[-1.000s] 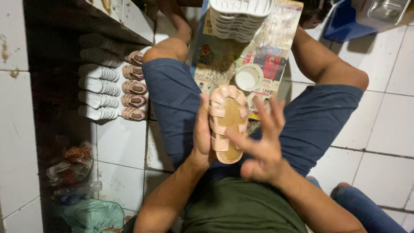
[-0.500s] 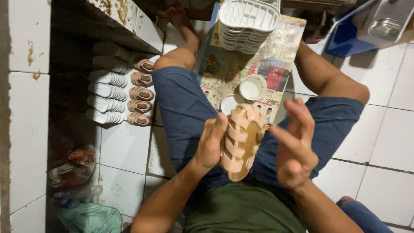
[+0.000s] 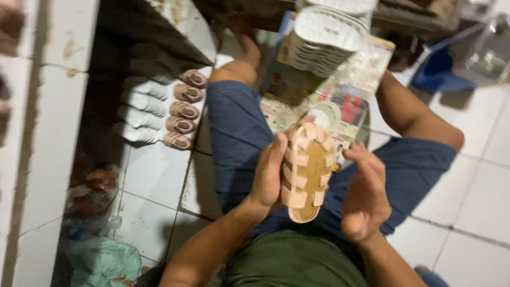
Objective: The person sits on the floor and applies a white substance to the straps and soles of several pink sandals using a small brush. They pick up each sandal from a nearby shelf, apply the substance, and place it back on the shelf.
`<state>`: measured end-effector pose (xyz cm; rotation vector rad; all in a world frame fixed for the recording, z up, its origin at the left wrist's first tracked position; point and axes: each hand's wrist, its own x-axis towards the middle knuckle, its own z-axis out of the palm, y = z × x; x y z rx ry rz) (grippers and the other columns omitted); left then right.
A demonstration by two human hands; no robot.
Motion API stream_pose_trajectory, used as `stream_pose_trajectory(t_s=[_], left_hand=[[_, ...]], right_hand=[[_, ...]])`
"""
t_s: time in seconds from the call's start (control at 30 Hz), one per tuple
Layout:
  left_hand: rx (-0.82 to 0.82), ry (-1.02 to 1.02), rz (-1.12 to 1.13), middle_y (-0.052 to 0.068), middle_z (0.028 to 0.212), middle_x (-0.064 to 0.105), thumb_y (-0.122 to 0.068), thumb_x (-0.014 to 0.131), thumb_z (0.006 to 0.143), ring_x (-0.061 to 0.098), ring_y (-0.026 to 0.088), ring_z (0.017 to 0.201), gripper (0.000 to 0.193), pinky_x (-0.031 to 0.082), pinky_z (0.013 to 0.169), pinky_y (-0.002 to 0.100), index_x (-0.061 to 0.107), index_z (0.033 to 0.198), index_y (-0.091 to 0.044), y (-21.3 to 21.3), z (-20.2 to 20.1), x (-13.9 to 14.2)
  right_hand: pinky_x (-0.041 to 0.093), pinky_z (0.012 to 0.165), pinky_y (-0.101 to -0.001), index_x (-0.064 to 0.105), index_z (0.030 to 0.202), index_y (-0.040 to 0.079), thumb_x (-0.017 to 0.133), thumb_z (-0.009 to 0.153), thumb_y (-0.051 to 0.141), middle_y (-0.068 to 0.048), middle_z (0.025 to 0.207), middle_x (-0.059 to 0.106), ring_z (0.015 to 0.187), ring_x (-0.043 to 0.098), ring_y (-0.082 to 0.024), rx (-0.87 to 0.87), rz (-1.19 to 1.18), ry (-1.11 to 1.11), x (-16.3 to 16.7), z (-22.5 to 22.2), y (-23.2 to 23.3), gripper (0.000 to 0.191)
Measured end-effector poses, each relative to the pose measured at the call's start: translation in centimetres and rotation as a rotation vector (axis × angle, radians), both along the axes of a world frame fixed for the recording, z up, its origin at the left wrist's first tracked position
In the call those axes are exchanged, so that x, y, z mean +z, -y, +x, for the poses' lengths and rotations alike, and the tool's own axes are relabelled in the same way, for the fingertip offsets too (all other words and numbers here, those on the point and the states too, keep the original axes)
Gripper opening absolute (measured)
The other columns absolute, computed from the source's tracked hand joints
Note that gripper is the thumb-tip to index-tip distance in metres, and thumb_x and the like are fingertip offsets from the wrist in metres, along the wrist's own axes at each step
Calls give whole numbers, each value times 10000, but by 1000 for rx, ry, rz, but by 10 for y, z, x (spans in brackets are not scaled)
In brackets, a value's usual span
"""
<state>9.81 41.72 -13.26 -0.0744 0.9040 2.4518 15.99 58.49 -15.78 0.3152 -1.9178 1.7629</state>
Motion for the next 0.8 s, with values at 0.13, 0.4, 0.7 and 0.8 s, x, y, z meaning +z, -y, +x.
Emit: stream_pose_trajectory(t_s=[0.13,0.4,0.7,0.8], left_hand=[[46,273,529,152,1550,493,-538,336,1147,610,269,1279,645,539,1052,412,280,1697,-206,-14,-8,2],[116,25,677,248,1590,426,-591,305,1195,554,346,1370,655,454,1164,481,272,1704,-180,16,-13,14],[408,-40,523,183,1435,572,-675,332,1124,645,267,1224,790,594,1023,365,432,1574,-33,104,-48,33],[702,-155,136,121,1258,665,-505,442,1071,677,187,1051,598,598,878,305,541,1462,-64,148,-48,40]], right_hand=[[244,1278,-528,-36,1633,122,811,762,598,-268,1613,242,1509,349,-359,190,18,144,-1,6,20,1305],[458,1157,-482,-282,1570,187,927,639,392,-293,1721,94,1531,372,-375,416,110,230,35,-36,48,1540],[473,1180,-534,-230,1638,193,910,702,185,-284,1739,233,1530,429,-395,715,174,189,105,-106,130,1475],[477,1183,-555,-222,1660,196,886,745,128,-285,1721,308,1527,440,-405,880,155,185,129,-126,170,1439]])
